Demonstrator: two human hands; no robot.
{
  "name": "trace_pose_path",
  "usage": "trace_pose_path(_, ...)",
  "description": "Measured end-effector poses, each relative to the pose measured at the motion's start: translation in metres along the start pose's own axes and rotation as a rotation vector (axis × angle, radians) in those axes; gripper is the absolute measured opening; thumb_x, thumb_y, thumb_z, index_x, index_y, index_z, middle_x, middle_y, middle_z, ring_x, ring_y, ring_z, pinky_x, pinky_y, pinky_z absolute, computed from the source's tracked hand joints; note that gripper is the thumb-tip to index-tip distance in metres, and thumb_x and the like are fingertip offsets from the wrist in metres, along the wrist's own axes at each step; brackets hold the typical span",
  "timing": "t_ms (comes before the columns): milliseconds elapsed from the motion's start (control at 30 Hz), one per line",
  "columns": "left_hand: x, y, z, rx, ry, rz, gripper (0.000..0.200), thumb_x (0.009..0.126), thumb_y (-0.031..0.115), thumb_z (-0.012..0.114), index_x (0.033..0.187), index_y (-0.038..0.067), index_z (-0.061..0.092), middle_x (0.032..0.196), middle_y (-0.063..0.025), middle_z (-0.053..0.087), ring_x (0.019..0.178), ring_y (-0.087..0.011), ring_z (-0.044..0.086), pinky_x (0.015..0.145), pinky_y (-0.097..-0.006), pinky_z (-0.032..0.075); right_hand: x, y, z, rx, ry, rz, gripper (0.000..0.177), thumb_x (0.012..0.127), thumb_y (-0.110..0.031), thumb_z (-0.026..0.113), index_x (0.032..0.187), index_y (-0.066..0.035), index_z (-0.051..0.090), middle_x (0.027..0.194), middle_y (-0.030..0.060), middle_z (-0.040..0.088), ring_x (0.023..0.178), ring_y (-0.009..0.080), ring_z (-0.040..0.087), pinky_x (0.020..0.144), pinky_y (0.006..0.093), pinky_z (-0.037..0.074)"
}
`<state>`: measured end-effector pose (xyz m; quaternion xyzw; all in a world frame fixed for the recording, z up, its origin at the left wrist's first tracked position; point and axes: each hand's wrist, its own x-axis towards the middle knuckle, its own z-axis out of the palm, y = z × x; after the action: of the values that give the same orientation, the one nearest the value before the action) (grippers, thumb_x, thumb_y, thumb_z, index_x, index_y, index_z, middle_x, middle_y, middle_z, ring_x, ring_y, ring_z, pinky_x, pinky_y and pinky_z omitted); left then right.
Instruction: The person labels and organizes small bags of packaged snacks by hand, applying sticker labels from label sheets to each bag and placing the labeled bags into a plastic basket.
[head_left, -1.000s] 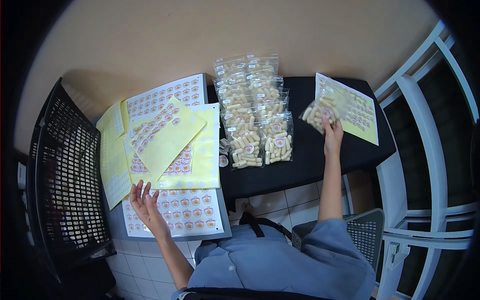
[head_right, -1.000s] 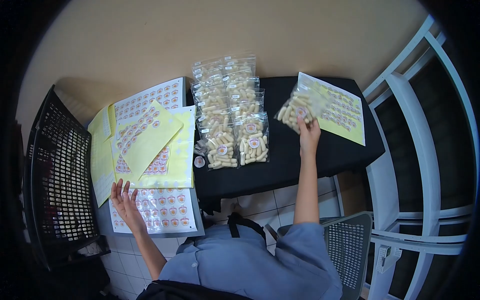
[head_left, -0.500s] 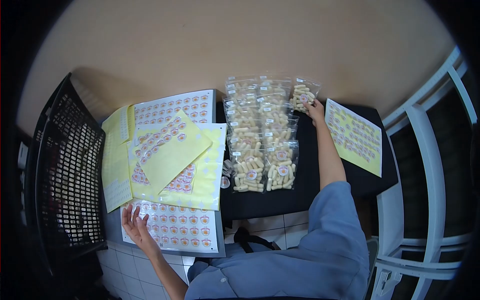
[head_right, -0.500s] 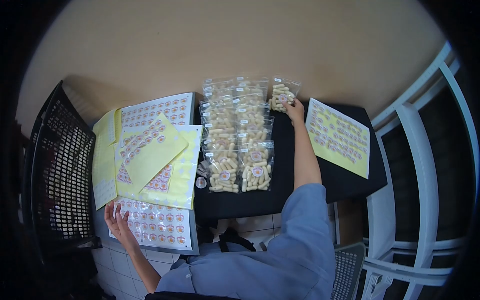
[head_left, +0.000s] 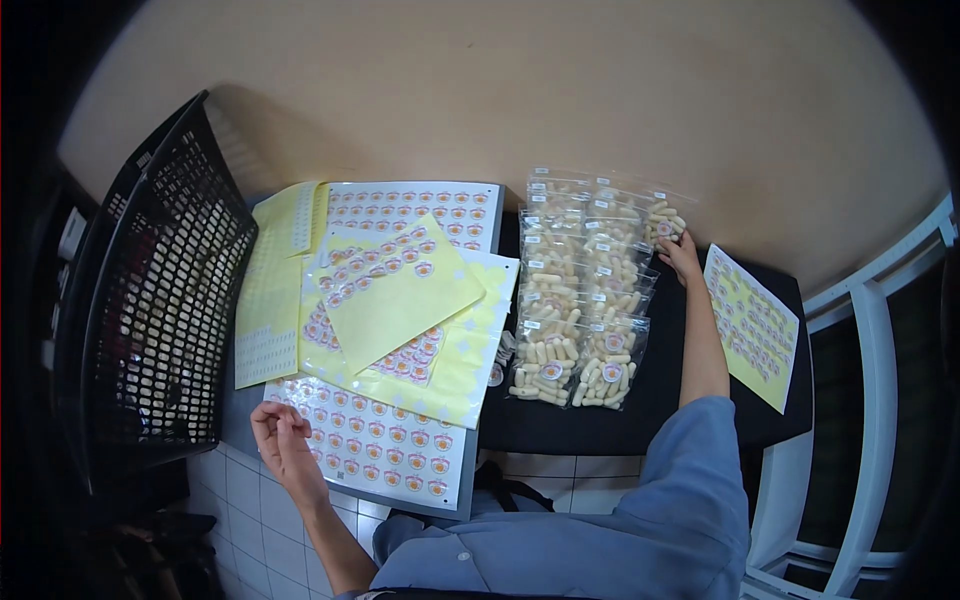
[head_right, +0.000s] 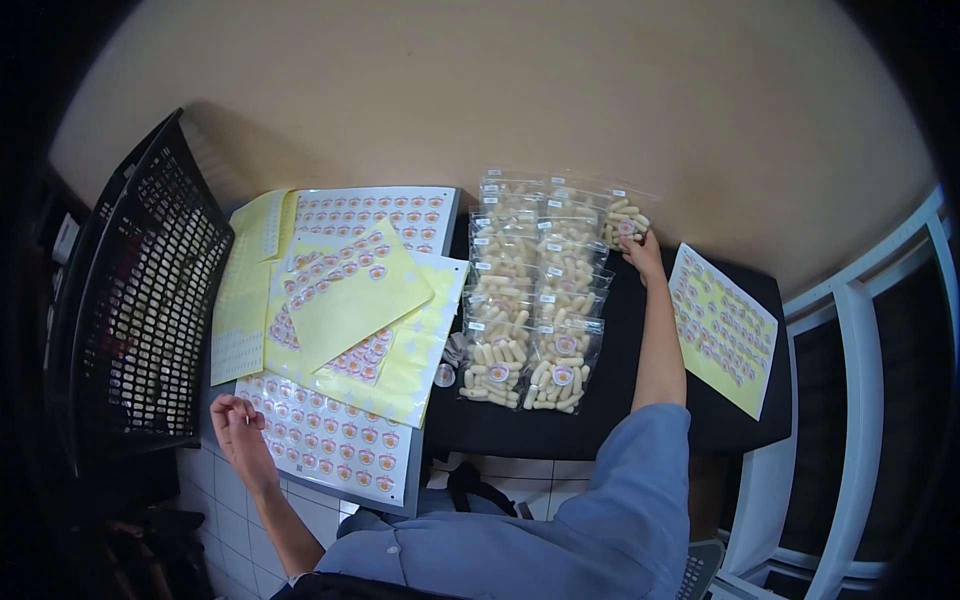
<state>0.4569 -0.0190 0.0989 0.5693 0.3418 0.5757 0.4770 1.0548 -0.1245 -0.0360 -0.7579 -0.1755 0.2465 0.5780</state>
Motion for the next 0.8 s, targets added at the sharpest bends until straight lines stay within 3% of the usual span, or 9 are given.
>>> trace_pose_path(67, 0.003, 0.037, 0.025, -0.166, -0.091, 0.037, 0.021, 0.084, 0.021, 0.046, 0.097, 0.005, 0.040, 0.079, -0.0028, 0.041, 0.068, -0.0102, 0.038, 0.057, -0.0234, 0.034, 0.003, 0.006, 0.000, -0.004, 0.010, -0.018, 0.043, 0.076, -0.014, 0.058, 0.114, -0.016, 0.039, 0.104, -0.0003, 0.051, 0.089, 0.0129, 0.052, 0.073, 0.0308, 0.044)
trace_pose_path(200, -0.008, 0.116, 0.065, -0.633, -0.770, 0.251, 0.043, 0.078, 0.051, 0.048, 0.070, 0.012, 0.033, 0.068, -0.0004, 0.035, 0.062, -0.0142, 0.032, 0.053, -0.0265, 0.026, 0.008, 0.014, 0.000, -0.225, 0.207, -0.088, 0.055, 0.071, -0.011, 0.061, 0.119, -0.010, 0.035, 0.108, 0.0072, 0.051, 0.090, 0.0143, 0.054, 0.069, 0.0283, 0.045)
trace_pose_path(267, 0.004, 0.129, 0.081, -0.948, -1.148, 0.399, 0.034, 0.077, 0.044, 0.055, 0.071, 0.014, 0.039, 0.067, 0.0036, 0.036, 0.065, -0.0123, 0.030, 0.058, -0.0256, 0.026, -0.006, 0.000, 0.002, -0.486, 0.381, -0.122, 0.067, 0.062, -0.019, 0.068, 0.118, 0.001, 0.038, 0.113, 0.0207, 0.047, 0.102, 0.0316, 0.048, 0.088, 0.0332, 0.036)
trace_pose_path(300, 0.005, 0.139, 0.081, -0.938, -1.135, 0.403, 0.034, 0.077, 0.044, 0.055, 0.071, 0.014, 0.039, 0.067, 0.0036, 0.036, 0.065, -0.0123, 0.030, 0.058, -0.0256, 0.026, -0.008, 0.002, 0.002, -0.538, 0.461, -0.172, 0.068, 0.061, -0.020, 0.069, 0.117, 0.003, 0.038, 0.113, 0.0212, 0.047, 0.103, 0.0317, 0.047, 0.089, 0.0336, 0.036)
trace_pose_path(367, 0.005, 0.158, 0.078, -0.925, -1.192, 0.381, 0.027, 0.086, 0.027, 0.045, 0.062, 0.014, 0.049, 0.070, 0.0042, 0.048, 0.068, -0.0118, 0.043, 0.051, -0.0227, 0.034, -0.008, 0.006, -0.007, -0.589, 0.570, -0.303, 0.069, 0.061, -0.021, 0.069, 0.116, 0.005, 0.038, 0.111, 0.0216, 0.047, 0.104, 0.0316, 0.045, 0.089, 0.0345, 0.035)
trace_pose_path(500, 0.005, 0.167, 0.067, -0.918, -1.134, 0.481, 0.025, 0.083, 0.009, 0.043, 0.059, 0.015, 0.044, 0.065, 0.0007, 0.043, 0.062, -0.0109, 0.044, 0.047, -0.0217, 0.032, -0.040, -0.010, -0.010, -0.504, 0.586, -0.504, 0.063, 0.065, -0.017, 0.068, 0.117, 0.002, 0.038, 0.113, 0.0198, 0.044, 0.106, 0.0285, 0.044, 0.090, 0.0357, 0.035)
trace_pose_path(667, 0.007, 0.169, 0.051, -0.952, -1.168, 0.527, 0.025, 0.084, 0.010, 0.042, 0.059, 0.014, 0.044, 0.064, 0.0012, 0.042, 0.062, -0.0100, 0.044, 0.047, -0.0213, 0.031, -0.096, -0.051, 0.017, -0.394, 0.509, -0.545, 0.058, 0.069, -0.014, 0.065, 0.118, -0.003, 0.038, 0.115, 0.0155, 0.043, 0.109, 0.0256, 0.042, 0.088, 0.0376, 0.036)
trace_pose_path(733, 0.008, 0.165, 0.046, -0.848, -1.163, 0.639, 0.025, 0.085, 0.018, 0.043, 0.061, 0.014, 0.046, 0.065, 0.0028, 0.042, 0.062, -0.0105, 0.044, 0.048, -0.0219, 0.031, -0.113, -0.062, 0.030, -0.329, 0.443, -0.527, 0.056, 0.071, -0.013, 0.064, 0.119, -0.005, 0.038, 0.116, 0.0128, 0.043, 0.111, 0.0237, 0.041, 0.087, 0.0380, 0.037)
trace_pose_path(800, 0.006, 0.162, 0.037, -0.853, -1.145, 0.576, 0.026, 0.085, 0.024, 0.044, 0.062, 0.014, 0.047, 0.066, 0.0037, 0.043, 0.062, -0.0110, 0.043, 0.049, -0.0227, 0.032, -0.128, -0.067, 0.040, -0.312, 0.442, -0.552, 0.056, 0.071, -0.013, 0.064, 0.119, -0.005, 0.038, 0.117, 0.0121, 0.043, 0.111, 0.0232, 0.041, 0.087, 0.0378, 0.037)
